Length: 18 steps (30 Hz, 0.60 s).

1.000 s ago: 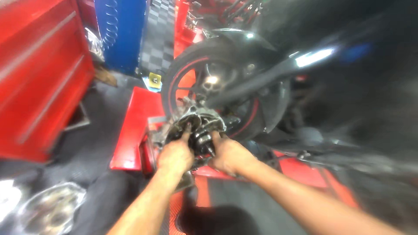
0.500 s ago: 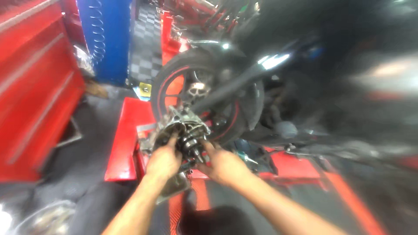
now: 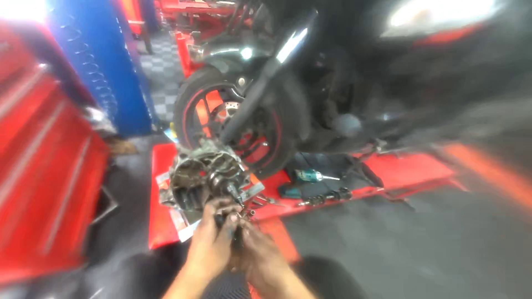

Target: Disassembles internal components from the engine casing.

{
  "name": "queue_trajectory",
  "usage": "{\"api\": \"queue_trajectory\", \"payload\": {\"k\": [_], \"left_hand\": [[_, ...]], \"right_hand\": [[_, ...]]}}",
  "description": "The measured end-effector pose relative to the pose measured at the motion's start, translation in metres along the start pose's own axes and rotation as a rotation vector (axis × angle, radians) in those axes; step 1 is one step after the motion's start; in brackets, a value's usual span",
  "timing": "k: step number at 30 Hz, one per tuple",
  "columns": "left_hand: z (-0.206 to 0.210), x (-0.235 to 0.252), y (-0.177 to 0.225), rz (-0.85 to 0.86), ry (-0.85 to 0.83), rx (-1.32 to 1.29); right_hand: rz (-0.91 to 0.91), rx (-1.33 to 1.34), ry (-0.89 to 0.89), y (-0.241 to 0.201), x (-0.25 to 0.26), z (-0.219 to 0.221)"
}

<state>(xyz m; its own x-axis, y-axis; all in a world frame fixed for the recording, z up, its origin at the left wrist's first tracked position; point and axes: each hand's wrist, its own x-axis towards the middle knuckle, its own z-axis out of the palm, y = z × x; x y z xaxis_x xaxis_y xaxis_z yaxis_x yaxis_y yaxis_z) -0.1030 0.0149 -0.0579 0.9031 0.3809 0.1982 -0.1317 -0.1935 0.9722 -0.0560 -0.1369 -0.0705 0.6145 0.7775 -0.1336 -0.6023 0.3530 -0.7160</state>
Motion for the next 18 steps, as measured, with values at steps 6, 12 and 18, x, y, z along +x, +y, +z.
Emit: {"api": "queue_trajectory", "payload": {"k": [6, 12, 18], "left_hand": [[-0.023, -0.001, -0.006, 0.115, -0.349, 0.348], [-0.021, 0.003, -0.007, 0.270, -0.293, 0.387], [-0.016, 0.000, 0.001, 0.368, -0.232, 0.183]], "right_hand": [[0.016, -0.180, 0.160, -0.019, -0.009, -0.032], [-0.074, -0.359, 0.185, -0.034, -0.016, -0.034], [-0.240, -0.301, 0.065, -0.041, -0.020, -0.033]]}}
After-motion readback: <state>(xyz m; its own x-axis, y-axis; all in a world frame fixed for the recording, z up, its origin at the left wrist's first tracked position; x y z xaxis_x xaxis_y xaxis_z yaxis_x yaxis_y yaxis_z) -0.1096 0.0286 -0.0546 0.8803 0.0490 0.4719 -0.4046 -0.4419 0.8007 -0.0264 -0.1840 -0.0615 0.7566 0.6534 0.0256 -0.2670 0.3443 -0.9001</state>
